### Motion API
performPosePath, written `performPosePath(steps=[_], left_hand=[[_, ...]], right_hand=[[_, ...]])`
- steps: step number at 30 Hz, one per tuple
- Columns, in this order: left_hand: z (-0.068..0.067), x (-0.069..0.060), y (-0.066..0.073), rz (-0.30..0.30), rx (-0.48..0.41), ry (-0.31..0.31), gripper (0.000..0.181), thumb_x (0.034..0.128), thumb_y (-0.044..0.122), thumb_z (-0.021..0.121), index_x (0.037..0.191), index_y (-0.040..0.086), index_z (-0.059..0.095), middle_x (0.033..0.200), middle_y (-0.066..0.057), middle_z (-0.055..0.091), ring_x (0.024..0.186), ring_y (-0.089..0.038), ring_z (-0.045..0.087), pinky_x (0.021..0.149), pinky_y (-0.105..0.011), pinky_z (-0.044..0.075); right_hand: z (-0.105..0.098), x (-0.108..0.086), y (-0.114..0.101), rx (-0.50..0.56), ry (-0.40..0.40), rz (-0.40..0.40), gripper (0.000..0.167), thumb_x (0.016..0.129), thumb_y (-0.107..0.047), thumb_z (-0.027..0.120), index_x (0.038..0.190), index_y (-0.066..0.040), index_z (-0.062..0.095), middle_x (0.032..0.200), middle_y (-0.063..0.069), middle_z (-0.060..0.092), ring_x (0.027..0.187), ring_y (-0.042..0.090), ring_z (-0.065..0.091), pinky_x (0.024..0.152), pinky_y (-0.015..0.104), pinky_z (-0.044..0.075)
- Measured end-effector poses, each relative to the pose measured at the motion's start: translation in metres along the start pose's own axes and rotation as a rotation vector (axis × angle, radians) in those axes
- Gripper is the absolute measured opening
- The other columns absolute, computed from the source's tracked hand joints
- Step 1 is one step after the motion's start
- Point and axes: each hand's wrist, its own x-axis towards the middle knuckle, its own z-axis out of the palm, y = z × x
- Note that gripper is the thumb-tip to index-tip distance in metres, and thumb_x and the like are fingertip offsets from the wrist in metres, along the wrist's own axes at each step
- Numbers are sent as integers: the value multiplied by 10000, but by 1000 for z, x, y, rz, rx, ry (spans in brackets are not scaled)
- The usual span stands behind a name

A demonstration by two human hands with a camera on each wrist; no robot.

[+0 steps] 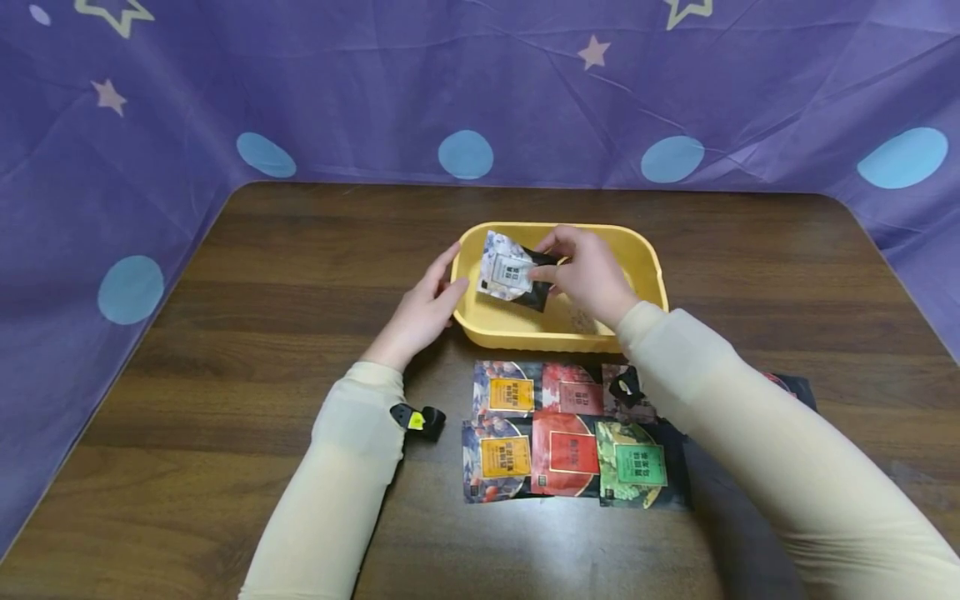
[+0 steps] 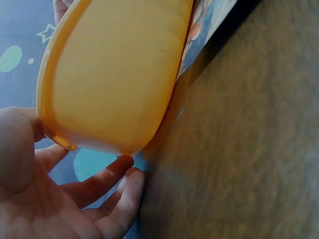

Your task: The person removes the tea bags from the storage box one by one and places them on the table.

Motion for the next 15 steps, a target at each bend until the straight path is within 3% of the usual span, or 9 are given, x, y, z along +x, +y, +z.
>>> performPosePath(steps=[6, 11, 15], left_hand=[[0, 0, 0, 5, 5, 6, 560, 1053, 401, 409, 1565, 433, 186, 1113, -107, 551, 851, -239, 566, 746, -307, 494], [0, 1, -1, 9, 11, 11, 558, 1053, 404, 409, 1565, 430, 192, 1093, -103, 547, 831, -233, 563, 741, -303, 494], [0, 1, -2, 8, 18, 15, 557, 1052, 406, 409, 1565, 432, 192, 1076, -97, 536, 818, -228, 559, 733, -301, 488]], right_hand=[[-16, -8, -3, 37, 66, -64, 249, 905, -76, 716, 1133, 12, 674, 1126, 189, 708, 810, 233, 662, 702, 368, 602], [-29, -16, -2, 63, 136, -91, 230, 918, -68, 697, 1136, 6, 696, 1120, 194, 720, 728, 72, 656, 668, 284, 598], [-38, -20, -1, 177, 180, -98, 219, 911, -23, 687, 1121, 42, 691, 971, 80, 766, 679, 9, 653, 628, 225, 586]])
